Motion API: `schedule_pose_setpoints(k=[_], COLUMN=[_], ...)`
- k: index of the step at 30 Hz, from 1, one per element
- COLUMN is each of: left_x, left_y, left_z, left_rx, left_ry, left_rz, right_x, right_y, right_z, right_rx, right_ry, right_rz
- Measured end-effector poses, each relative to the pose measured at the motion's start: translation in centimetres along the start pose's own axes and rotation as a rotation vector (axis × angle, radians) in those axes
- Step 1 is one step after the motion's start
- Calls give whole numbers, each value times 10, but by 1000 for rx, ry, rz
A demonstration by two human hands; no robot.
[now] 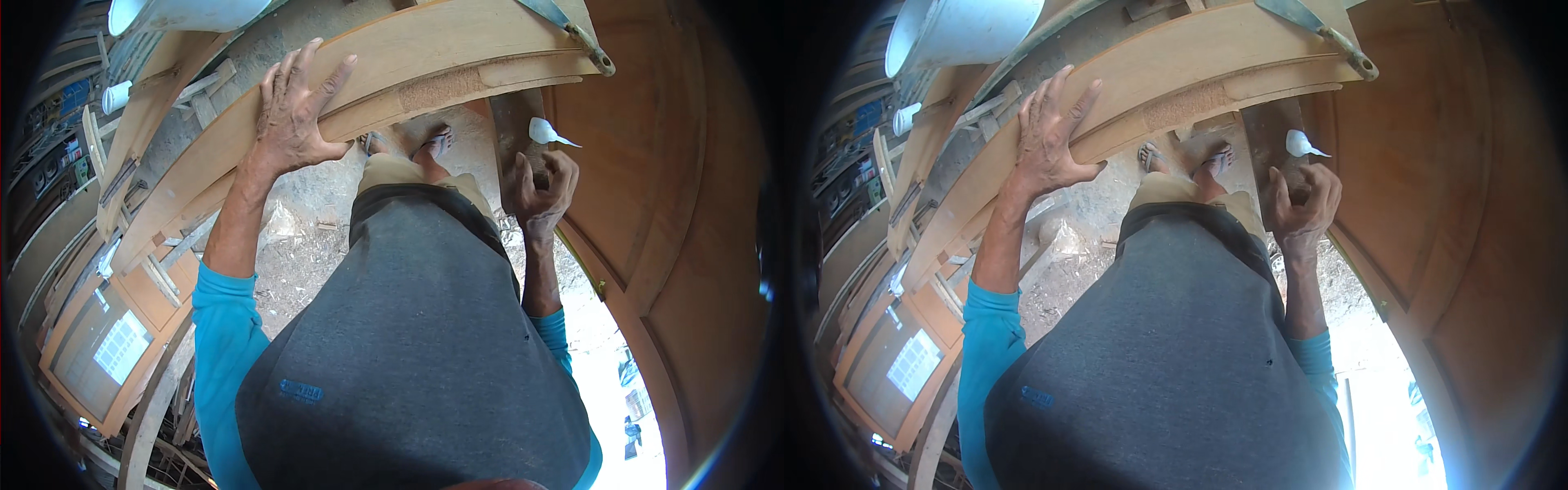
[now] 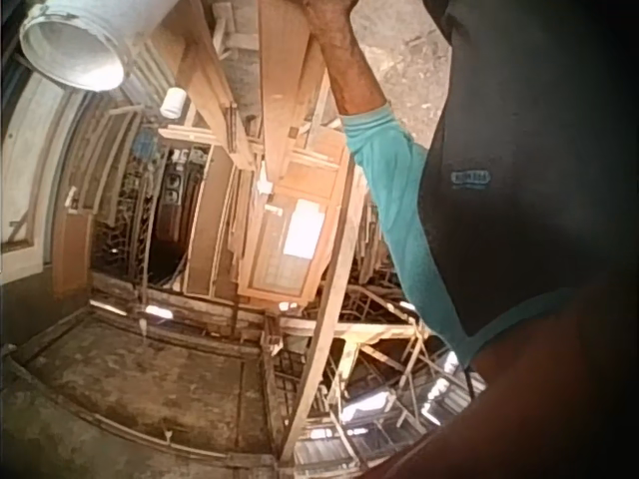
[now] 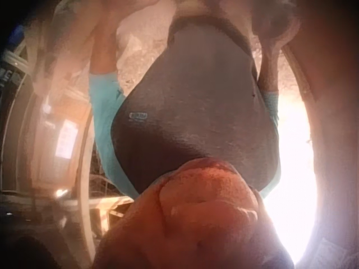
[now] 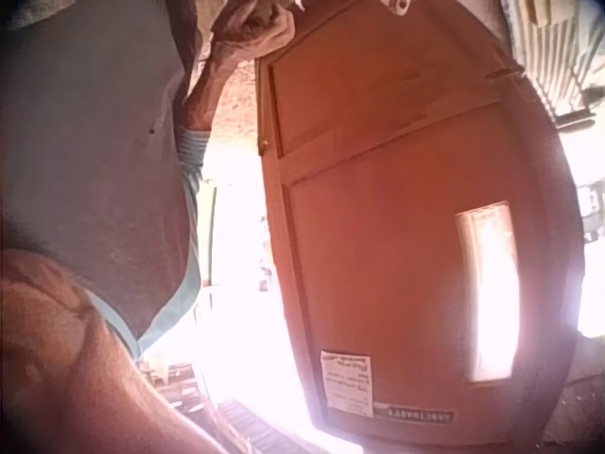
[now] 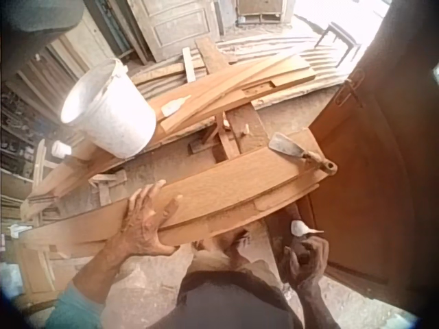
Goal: The person scrapes a wooden piece with a metal tool to smooth a groove and then applies wood glue into the groove from a squeeze bottle.
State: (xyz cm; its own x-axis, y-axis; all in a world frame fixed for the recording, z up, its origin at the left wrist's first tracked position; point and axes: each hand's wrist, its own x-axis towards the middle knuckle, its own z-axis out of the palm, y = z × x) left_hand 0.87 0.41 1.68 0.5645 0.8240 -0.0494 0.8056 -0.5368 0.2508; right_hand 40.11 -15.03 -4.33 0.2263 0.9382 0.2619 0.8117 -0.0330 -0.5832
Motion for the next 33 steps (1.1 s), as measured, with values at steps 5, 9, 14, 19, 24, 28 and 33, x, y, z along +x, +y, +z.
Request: schedule_pose_setpoints(k=[5, 9, 14, 19, 24, 28, 33], left_x=[0, -1, -2, -3, -2, -3, -3], left_y=[-2, -1, -2, -4, -5, -5, -5], left_z=[-2, -2, 1, 4, 5, 5, 3], left_rx=[12, -1, -10, 2, 1, 9, 14], left_ry=[1, 6, 19, 12, 14, 3, -1], left_rz=[14, 12, 9, 6, 12, 4, -2], right_x=[-17, 11, 29, 35, 36, 39, 41], right_y=[-28, -81, -96, -97, -93, -92, -94], right_z=[-3, 0, 27, 36, 42, 43, 40], right_rx=[174, 226, 216, 208, 171, 167, 188], right_ry=[-256, -318, -348, -398, -402, -396, -332], right_rz=[-131, -212, -300, -262, -245, -230, -259])
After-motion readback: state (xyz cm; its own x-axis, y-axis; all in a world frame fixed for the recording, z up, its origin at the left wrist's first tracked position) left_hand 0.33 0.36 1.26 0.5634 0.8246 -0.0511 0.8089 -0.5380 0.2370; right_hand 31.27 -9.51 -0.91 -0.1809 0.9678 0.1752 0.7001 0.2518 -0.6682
